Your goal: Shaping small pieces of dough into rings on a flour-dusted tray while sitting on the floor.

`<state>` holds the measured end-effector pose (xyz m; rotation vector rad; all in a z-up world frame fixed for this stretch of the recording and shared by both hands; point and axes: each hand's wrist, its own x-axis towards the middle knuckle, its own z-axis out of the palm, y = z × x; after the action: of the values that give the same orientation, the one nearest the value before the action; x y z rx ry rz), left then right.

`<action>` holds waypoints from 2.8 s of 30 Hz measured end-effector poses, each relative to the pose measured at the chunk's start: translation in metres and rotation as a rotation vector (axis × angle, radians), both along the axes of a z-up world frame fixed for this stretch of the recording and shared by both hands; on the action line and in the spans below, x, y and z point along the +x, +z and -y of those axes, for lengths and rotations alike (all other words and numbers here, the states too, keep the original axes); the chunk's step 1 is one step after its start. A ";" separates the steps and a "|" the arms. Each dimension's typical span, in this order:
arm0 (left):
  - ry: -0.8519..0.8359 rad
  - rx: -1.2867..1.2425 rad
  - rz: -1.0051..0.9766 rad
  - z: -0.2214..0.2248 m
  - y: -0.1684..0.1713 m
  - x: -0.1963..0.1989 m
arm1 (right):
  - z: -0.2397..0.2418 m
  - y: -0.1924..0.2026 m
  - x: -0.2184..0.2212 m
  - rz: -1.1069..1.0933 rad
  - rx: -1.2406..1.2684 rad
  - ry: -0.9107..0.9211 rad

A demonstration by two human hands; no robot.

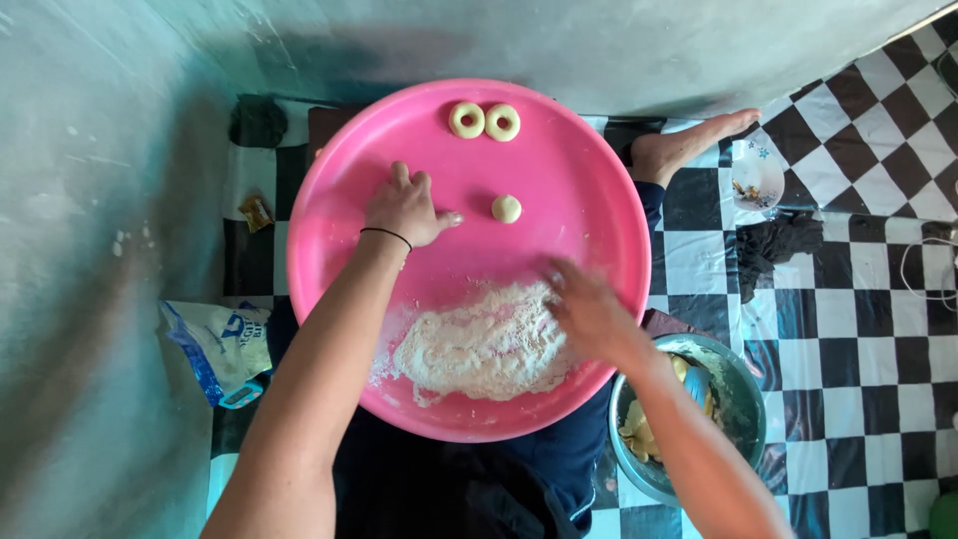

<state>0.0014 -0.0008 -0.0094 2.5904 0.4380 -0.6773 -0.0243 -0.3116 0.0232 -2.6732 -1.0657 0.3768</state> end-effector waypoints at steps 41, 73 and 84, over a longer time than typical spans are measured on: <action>0.021 0.067 -0.050 0.002 -0.018 0.013 | -0.084 -0.096 0.036 0.403 0.375 0.285; 0.084 0.009 -0.008 -0.002 -0.006 0.010 | -0.079 -0.079 0.075 0.024 0.497 -0.071; 0.057 0.100 0.017 -0.002 -0.019 0.014 | -0.099 -0.100 0.046 0.314 0.473 0.035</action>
<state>0.0157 0.0013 -0.0279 2.6641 0.5512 -0.6286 0.0214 -0.2124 -0.0764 -2.3281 -1.1167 -0.2715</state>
